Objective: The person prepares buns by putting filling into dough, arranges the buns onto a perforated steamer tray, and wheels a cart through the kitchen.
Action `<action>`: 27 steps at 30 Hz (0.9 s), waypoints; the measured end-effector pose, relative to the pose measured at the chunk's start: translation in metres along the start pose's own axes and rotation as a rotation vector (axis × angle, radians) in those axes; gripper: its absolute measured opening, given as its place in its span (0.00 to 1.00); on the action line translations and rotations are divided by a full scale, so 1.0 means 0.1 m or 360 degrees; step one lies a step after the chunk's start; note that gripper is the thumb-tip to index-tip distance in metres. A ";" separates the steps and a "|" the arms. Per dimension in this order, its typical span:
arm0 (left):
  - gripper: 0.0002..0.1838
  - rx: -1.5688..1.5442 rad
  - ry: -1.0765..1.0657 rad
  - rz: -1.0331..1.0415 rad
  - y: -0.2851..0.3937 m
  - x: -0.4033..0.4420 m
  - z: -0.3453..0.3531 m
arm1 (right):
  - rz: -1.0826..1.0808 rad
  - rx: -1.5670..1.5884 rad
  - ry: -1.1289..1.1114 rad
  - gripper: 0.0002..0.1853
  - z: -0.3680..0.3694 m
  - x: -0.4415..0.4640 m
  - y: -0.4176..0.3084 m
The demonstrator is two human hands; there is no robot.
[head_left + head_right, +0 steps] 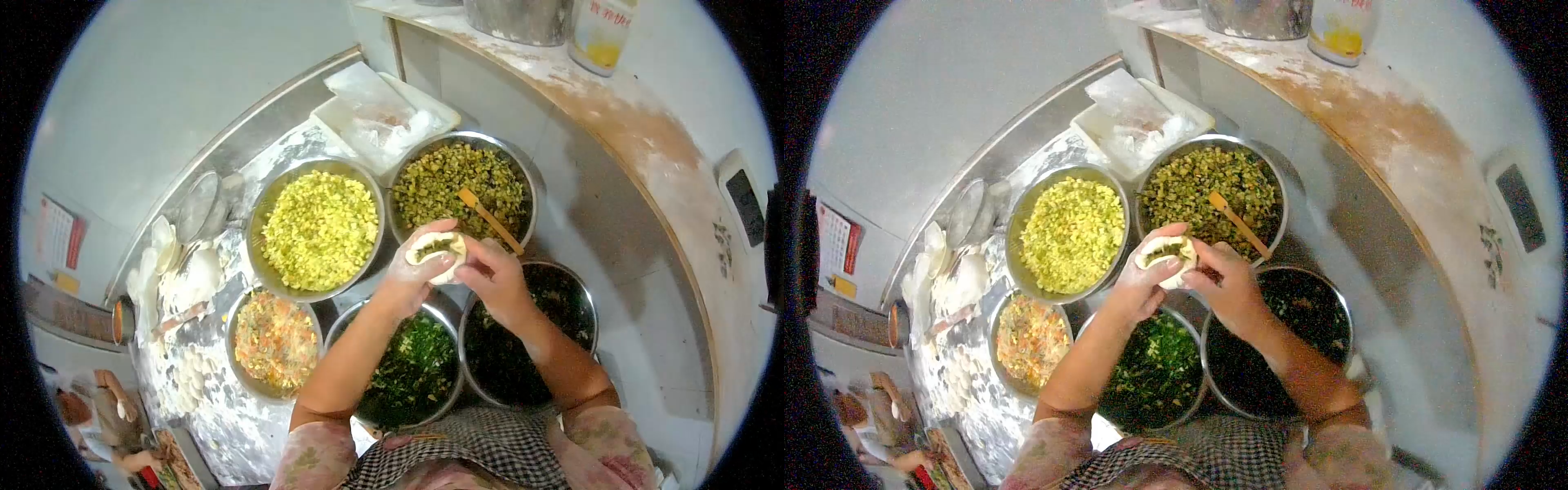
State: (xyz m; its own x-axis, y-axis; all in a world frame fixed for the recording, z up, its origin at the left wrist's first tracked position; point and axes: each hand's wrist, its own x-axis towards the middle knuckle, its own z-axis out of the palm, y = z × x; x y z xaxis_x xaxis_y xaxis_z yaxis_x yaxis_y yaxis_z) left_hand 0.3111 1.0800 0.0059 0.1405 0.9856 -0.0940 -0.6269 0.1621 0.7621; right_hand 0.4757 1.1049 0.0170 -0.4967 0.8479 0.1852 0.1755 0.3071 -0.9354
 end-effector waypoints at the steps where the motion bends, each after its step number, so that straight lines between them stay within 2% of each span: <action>1: 0.30 0.0008 0.0041 0.0021 0.05 -0.12 0.09 | -0.0150 -0.0196 0.0063 0.17 0.04 -0.04 -0.12; 3: 0.34 0.0305 0.0072 0.0113 0.07 -0.29 0.07 | -0.0406 -0.0547 0.0094 0.15 0.09 -0.13 -0.32; 5: 0.39 0.0716 -0.0107 0.0284 0.15 -0.55 0.08 | -0.0613 -0.0865 0.0014 0.13 0.11 -0.22 -0.51; 6: 0.41 0.0918 -0.0188 0.0371 0.19 -0.68 0.11 | -0.0638 -0.0751 -0.0041 0.11 0.11 -0.26 -0.62; 9: 0.48 0.1231 -0.0174 0.0677 0.34 -1.11 0.27 | -0.0070 0.0236 -0.0198 0.08 0.22 -0.36 -0.93; 10: 0.49 0.1128 -0.0152 0.0769 0.31 -1.19 0.26 | 0.0023 0.0212 -0.0372 0.08 0.25 -0.37 -1.10; 13: 0.47 0.1637 -0.0025 0.0803 0.35 -1.50 0.13 | -0.0218 -0.0391 -0.0458 0.13 0.53 -0.53 -1.30; 14: 0.39 0.1613 0.0060 0.0901 0.38 -1.64 0.12 | -0.0416 -0.0509 -0.0379 0.11 0.68 -0.63 -1.35; 17: 0.33 0.1780 0.0144 0.1197 0.34 -1.92 -0.17 | -0.0945 -0.0654 -0.0167 0.09 1.13 -0.87 -1.43; 18: 0.26 0.1893 0.0298 0.1063 0.39 -2.11 -0.13 | -0.1095 -0.0806 -0.0172 0.09 1.26 -0.94 -1.40; 21: 0.19 0.1647 0.0354 0.0924 0.35 -2.52 -0.37 | -0.1392 -0.1022 -0.0412 0.10 1.58 -1.11 -1.55; 22: 0.15 0.1726 0.0456 0.0946 0.37 -2.71 -0.36 | -0.1262 -0.1159 -0.0510 0.10 1.66 -1.19 -1.60; 25: 0.12 0.1813 0.0457 0.0893 0.44 -3.12 -0.52 | -0.1101 -0.0913 -0.0608 0.07 1.97 -1.26 -1.73; 26: 0.10 0.1720 0.0514 0.0866 0.46 -3.29 -0.53 | -0.1107 -0.0814 -0.0465 0.10 2.07 -1.27 -1.77; 27: 0.11 0.1660 0.0496 0.0885 0.47 -3.42 -0.60 | -0.0858 -0.0501 -0.0448 0.10 2.13 -1.28 -1.81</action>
State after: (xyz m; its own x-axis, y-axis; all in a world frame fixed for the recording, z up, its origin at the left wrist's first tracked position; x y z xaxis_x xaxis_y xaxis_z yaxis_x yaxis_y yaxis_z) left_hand 0.1874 0.7531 0.0354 -0.2304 0.9007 0.3682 0.3924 -0.2603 0.8822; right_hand 0.3264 0.8483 0.0986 -0.7788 0.4097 0.4750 0.0593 0.8020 -0.5944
